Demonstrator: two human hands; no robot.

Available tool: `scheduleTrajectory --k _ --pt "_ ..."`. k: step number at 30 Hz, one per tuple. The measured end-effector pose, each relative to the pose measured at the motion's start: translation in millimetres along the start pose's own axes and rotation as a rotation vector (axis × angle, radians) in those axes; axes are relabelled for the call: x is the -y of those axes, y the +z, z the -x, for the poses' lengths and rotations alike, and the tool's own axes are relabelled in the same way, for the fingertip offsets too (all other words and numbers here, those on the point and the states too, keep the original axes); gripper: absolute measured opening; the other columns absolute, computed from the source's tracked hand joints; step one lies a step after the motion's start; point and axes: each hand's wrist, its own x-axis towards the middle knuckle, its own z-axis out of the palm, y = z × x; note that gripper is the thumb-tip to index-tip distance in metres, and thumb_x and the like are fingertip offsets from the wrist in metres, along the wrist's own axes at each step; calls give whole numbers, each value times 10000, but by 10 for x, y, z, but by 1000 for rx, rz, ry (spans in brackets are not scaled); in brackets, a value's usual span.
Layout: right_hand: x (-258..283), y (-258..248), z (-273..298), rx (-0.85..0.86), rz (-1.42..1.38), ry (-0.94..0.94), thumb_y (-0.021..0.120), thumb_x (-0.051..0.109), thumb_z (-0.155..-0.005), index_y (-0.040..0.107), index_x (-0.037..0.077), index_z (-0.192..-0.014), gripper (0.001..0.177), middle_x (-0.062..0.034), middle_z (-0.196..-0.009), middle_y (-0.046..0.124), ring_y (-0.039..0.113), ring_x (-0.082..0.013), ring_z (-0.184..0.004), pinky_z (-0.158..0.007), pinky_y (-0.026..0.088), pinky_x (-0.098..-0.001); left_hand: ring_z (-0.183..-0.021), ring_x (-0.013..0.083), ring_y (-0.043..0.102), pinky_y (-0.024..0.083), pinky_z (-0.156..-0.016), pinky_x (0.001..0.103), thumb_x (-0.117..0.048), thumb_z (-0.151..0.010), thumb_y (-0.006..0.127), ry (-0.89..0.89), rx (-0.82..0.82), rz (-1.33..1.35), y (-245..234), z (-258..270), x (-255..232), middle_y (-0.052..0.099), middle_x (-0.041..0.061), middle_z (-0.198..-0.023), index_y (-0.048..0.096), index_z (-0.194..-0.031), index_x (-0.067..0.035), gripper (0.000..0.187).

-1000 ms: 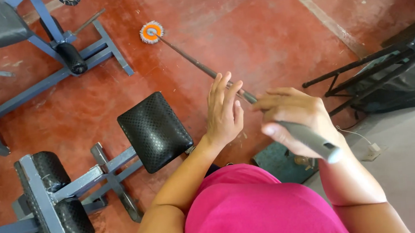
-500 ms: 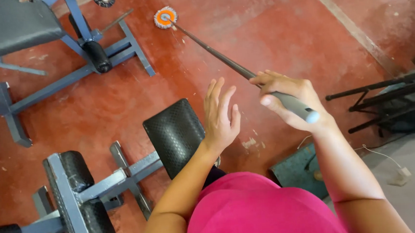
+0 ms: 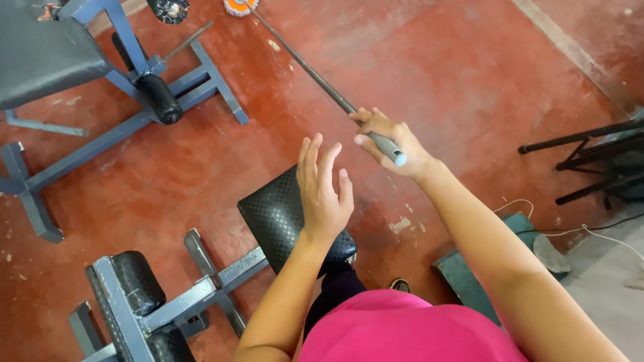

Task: Mopping the gym floor around exercise equipment.

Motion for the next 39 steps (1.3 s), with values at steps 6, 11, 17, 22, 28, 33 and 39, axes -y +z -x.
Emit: scheduleTrajectory --k 6,11,17,22,28,33,39 --pt "510 -378 554 -4 49 22 687 127 -1009 725 21 -1027 114 -284 -1107 723 636 -562 -1141 -1055 409 -687 -1371 496 487 422 -1114 569 -44 -929 591 39 -24 27 186 219 -497 525 236 -1436 616 -1337 -59 409" --pt "1341 -1044 1083 -204 29 90 653 49 -1005 687 -16 -1241 248 -250 -1126 720 682 -485 -1103 -1035 473 -626 -1393 508 460 389 -1143 583 -46 -919 604 54 22 107 429 497 -1148 509 233 -1453 606 -1358 -76 440" --pt "2160 -2069 1947 -524 27 328 534 -214 -1108 27 311 -1786 996 -219 -1664 476 835 -346 -1166 -908 685 -337 -1488 453 394 358 -1238 548 -54 -935 623 46 270 239 605 791 -2038 397 216 -1561 527 -1410 -64 485" --pt "2675 -2374 2115 -509 139 189 391 -3 -1233 409 -121 -1092 185 -417 -1203 666 596 -337 -818 -813 547 -346 -1506 432 388 371 -1255 539 -31 -938 634 88 252 339 682 898 -2384 399 195 -1568 535 -1387 -67 461" --pt "2714 -1980 1998 -219 42 57 443 208 -1034 616 -136 -1003 386 -221 -977 717 772 -387 -1006 -1073 635 -491 -1534 481 348 346 -1297 579 -41 -960 653 114 85 342 686 843 -2277 310 238 -1615 393 -1445 -85 552" --pt "2288 -1734 1686 -84 -50 43 492 -21 -946 632 -61 -1166 263 -170 -1025 750 737 -339 -1171 -1187 559 -467 -1497 492 380 344 -1268 587 -40 -943 631 57 95 291 525 723 -2026 360 264 -1574 436 -1419 -45 515" --pt "1355 -1123 972 -47 -138 -80 538 99 -1026 717 -68 -1116 261 -274 -1136 726 636 -527 -1219 -1030 454 -665 -1393 507 469 385 -1160 591 -66 -960 563 108 -65 176 396 543 -1309 494 277 -1471 580 -1343 -19 386"
